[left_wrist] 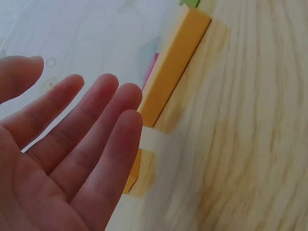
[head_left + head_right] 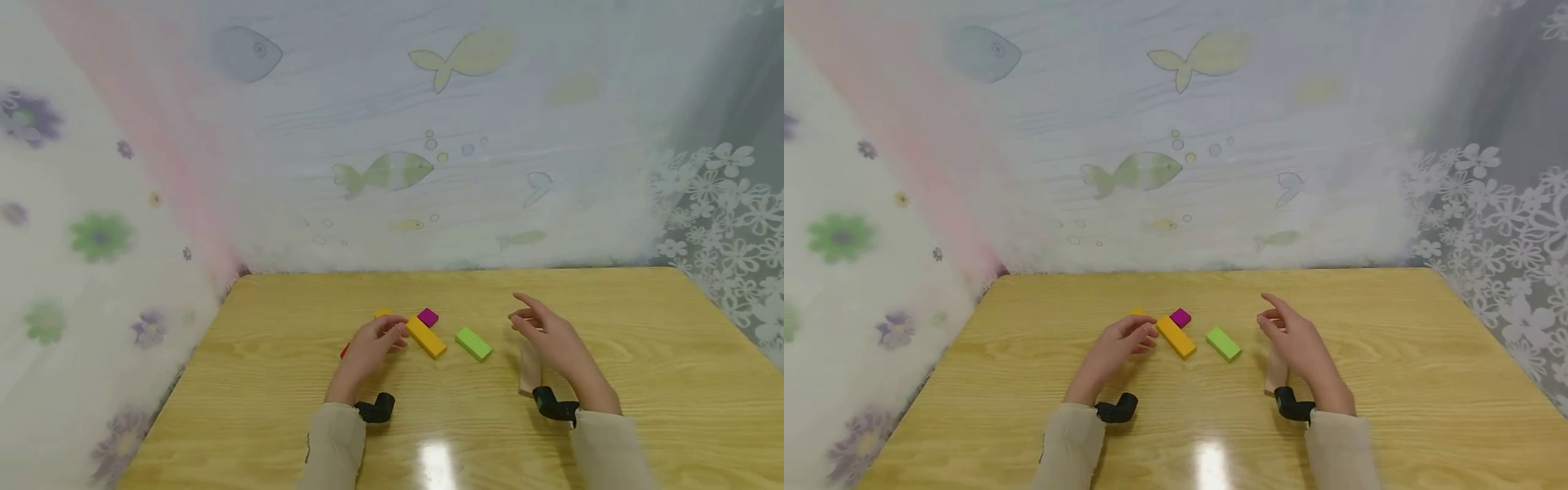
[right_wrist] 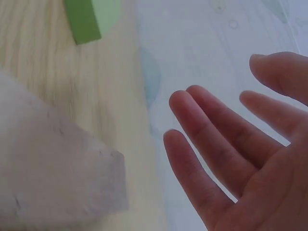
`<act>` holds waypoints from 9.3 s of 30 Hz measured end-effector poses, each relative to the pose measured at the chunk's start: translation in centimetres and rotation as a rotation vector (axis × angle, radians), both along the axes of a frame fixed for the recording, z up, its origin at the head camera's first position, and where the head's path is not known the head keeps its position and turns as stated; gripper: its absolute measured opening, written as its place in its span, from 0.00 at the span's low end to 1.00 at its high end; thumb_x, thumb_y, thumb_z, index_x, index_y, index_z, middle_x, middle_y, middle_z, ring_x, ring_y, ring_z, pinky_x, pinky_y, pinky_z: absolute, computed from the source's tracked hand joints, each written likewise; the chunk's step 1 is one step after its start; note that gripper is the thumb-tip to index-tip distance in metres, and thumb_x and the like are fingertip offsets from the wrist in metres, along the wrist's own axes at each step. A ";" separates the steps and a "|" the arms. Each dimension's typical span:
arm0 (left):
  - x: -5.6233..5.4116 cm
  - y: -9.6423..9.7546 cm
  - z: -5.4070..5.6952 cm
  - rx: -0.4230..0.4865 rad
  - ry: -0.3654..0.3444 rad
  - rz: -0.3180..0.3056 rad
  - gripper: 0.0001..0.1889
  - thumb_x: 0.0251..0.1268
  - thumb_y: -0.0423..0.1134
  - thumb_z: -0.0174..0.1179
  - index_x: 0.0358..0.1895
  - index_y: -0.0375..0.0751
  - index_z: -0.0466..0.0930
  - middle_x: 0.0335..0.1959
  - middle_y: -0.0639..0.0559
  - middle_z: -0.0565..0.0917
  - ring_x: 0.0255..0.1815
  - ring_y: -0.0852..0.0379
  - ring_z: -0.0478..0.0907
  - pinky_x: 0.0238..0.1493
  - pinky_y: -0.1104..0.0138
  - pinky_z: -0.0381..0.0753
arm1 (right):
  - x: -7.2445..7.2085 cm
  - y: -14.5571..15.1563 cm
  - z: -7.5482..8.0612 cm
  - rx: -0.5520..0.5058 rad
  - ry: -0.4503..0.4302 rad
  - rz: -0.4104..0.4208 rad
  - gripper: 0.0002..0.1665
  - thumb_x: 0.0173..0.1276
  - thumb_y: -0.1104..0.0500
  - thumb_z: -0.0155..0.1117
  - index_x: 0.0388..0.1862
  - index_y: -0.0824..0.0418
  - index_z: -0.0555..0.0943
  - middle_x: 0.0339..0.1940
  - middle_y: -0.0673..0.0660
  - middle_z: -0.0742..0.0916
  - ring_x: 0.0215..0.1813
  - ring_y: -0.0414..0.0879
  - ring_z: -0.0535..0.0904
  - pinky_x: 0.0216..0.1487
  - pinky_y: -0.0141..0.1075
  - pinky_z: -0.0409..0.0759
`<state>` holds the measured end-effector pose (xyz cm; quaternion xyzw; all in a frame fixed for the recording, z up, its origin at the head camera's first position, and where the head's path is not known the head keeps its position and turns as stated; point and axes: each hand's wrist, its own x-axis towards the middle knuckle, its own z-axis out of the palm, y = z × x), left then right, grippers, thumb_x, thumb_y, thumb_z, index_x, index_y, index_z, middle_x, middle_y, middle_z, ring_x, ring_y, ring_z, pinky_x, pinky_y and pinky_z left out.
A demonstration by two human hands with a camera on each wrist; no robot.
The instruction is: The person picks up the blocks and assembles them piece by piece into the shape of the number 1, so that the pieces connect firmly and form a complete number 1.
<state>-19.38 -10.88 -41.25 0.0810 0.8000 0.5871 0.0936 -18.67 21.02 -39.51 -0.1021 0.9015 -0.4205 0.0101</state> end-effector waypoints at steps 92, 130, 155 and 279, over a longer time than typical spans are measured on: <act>3.6 0.4 -0.1 -0.588 -0.009 -0.373 0.16 0.50 0.50 0.64 0.41 0.54 0.71 0.22 0.56 0.72 0.20 0.60 0.67 0.24 0.68 0.66 | 0.0 -7.8 -1.9 0.241 -0.212 0.046 0.30 0.60 0.47 0.57 0.58 0.60 0.68 0.30 0.52 0.76 0.24 0.44 0.69 0.26 0.36 0.66; 3.8 0.9 0.6 -0.620 0.012 -0.450 0.16 0.46 0.54 0.65 0.35 0.54 0.72 0.22 0.59 0.74 0.22 0.63 0.69 0.26 0.69 0.68 | 1.7 -12.0 -1.7 0.264 -0.206 0.165 0.21 0.59 0.49 0.58 0.49 0.56 0.70 0.23 0.52 0.76 0.22 0.44 0.68 0.24 0.36 0.66; 4.0 0.8 0.6 -0.611 0.001 -0.458 0.16 0.46 0.54 0.65 0.34 0.55 0.73 0.23 0.60 0.74 0.22 0.63 0.69 0.26 0.69 0.68 | 0.9 -10.9 -2.3 0.172 -0.181 0.292 0.19 0.61 0.54 0.60 0.50 0.57 0.74 0.24 0.48 0.76 0.25 0.42 0.70 0.29 0.36 0.69; 4.0 0.5 0.5 -0.532 -0.031 -0.460 0.15 0.47 0.52 0.65 0.36 0.53 0.74 0.23 0.57 0.74 0.23 0.62 0.68 0.29 0.68 0.69 | -0.1 0.9 -1.6 0.148 -0.337 -0.050 0.31 0.68 0.46 0.47 0.62 0.65 0.63 0.40 0.63 0.79 0.23 0.45 0.72 0.25 0.38 0.71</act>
